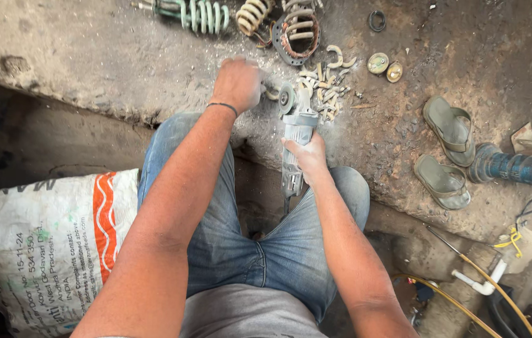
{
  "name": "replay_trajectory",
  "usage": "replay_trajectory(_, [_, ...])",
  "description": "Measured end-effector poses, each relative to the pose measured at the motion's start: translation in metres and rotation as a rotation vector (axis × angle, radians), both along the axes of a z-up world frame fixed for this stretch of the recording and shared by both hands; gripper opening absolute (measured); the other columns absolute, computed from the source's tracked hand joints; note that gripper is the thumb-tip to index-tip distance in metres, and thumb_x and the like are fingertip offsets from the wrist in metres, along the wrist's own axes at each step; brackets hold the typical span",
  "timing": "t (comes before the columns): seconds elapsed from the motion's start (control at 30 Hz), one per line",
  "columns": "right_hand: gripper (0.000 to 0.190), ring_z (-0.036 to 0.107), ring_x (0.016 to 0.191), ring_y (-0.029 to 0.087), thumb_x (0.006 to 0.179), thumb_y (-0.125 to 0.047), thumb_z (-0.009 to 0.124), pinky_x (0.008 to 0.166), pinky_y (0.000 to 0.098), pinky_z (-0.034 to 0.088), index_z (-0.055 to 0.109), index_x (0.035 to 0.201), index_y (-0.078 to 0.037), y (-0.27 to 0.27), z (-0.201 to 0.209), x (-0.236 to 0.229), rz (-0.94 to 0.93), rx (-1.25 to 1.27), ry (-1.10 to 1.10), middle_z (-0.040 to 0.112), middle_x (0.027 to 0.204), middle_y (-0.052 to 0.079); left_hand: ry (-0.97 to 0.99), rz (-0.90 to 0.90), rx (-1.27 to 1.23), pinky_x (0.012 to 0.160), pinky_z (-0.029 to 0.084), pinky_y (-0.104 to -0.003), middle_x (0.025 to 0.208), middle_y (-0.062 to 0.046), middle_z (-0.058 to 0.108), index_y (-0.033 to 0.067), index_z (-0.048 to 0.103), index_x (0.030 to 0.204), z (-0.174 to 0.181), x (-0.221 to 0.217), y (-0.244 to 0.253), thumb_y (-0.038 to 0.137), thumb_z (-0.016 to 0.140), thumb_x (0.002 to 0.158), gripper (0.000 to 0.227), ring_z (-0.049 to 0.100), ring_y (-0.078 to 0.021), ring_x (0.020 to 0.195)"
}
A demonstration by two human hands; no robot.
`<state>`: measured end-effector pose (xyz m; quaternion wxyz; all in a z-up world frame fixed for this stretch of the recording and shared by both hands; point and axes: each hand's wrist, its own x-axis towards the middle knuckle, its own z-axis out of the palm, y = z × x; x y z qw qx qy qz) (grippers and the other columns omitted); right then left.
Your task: The person uses an angle grinder to cut metal springs into smaller pieces. They hold the springs with one hand and operate the grinder with the other, creating sparks as they cut through the metal.
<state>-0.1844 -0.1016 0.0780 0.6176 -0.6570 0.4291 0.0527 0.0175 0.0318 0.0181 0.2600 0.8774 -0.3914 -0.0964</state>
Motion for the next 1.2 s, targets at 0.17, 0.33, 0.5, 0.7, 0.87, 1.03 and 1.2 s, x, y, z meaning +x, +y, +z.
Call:
replay_trajectory(0.17, [0.040,0.073,0.073,0.021,0.078,-0.005,0.079,0.062,0.0358,0.064,0.063,0.114,0.002,0.002,-0.003,0.000,0.041,-0.073,0.037,0.072,0.095,0.011,0.031,-0.010,0.042,0.086,0.049,-0.052,0.093,-0.012,0.074,0.0136,0.080,0.086,-0.003,0.001,-0.002,0.028,0.073,0.085,0.016,0.068,-0.0331,0.097])
replay_trajectory(0.33, [0.040,0.073,0.073,0.021,0.079,-0.005,0.078,0.062,0.0355,0.065,0.062,0.115,0.001,0.004,-0.006,0.001,0.027,-0.028,0.003,0.072,0.096,0.011,0.013,-0.019,0.088,0.086,0.049,-0.051,0.092,-0.011,0.074,0.0141,0.079,0.086,-0.006,0.000,-0.002,0.024,0.072,0.085,0.013,0.068,-0.0316,0.096])
replay_trajectory(0.5, [0.041,0.073,0.069,0.021,0.078,-0.004,0.078,0.058,0.0355,0.063,0.062,0.115,0.001,0.005,-0.006,0.003,0.023,-0.070,0.036,0.071,0.094,0.012,0.035,-0.007,0.090,0.087,0.049,-0.051,0.088,-0.011,0.074,0.0144,0.079,0.086,-0.004,0.000,-0.002,0.025,0.073,0.085,0.013,0.070,-0.0314,0.092])
replay_trajectory(0.7, [0.038,0.075,0.070,0.021,0.080,-0.007,0.078,0.060,0.0338,0.062,0.063,0.114,0.001,0.008,0.003,0.006,0.093,-0.170,0.174,0.074,0.094,0.013,0.113,-0.009,0.183,0.084,0.051,-0.051,0.078,-0.010,0.073,0.0130,0.079,0.083,-0.001,-0.001,-0.005,0.033,0.072,0.092,0.023,0.071,-0.0301,0.081])
replay_trajectory(0.87, [0.037,0.076,0.071,0.021,0.080,-0.007,0.078,0.061,0.0340,0.062,0.063,0.113,0.001,0.010,0.008,0.007,0.116,-0.186,0.179,0.075,0.093,0.012,0.130,0.016,0.176,0.080,0.052,-0.050,0.076,-0.008,0.071,0.0140,0.079,0.083,-0.004,-0.001,-0.005,0.035,0.071,0.092,0.024,0.070,-0.0282,0.077])
replay_trajectory(1.03, [0.037,0.075,0.070,0.021,0.079,-0.006,0.077,0.061,0.0343,0.063,0.063,0.113,0.001,0.009,0.007,0.006,0.122,-0.170,0.172,0.074,0.093,0.012,0.166,0.022,0.181,0.077,0.054,-0.048,0.077,-0.009,0.072,0.0135,0.079,0.085,-0.007,0.000,-0.005,0.038,0.073,0.092,0.026,0.071,-0.0286,0.078])
replay_trajectory(1.2, [0.036,0.075,0.070,0.021,0.080,-0.006,0.078,0.061,0.0340,0.063,0.063,0.112,0.002,0.006,0.002,0.002,0.135,-0.157,0.166,0.073,0.091,0.012,0.164,0.030,0.153,0.076,0.055,-0.048,0.079,-0.011,0.073,0.0140,0.080,0.087,-0.010,0.000,-0.004,0.037,0.076,0.089,0.023,0.071,-0.0307,0.082])
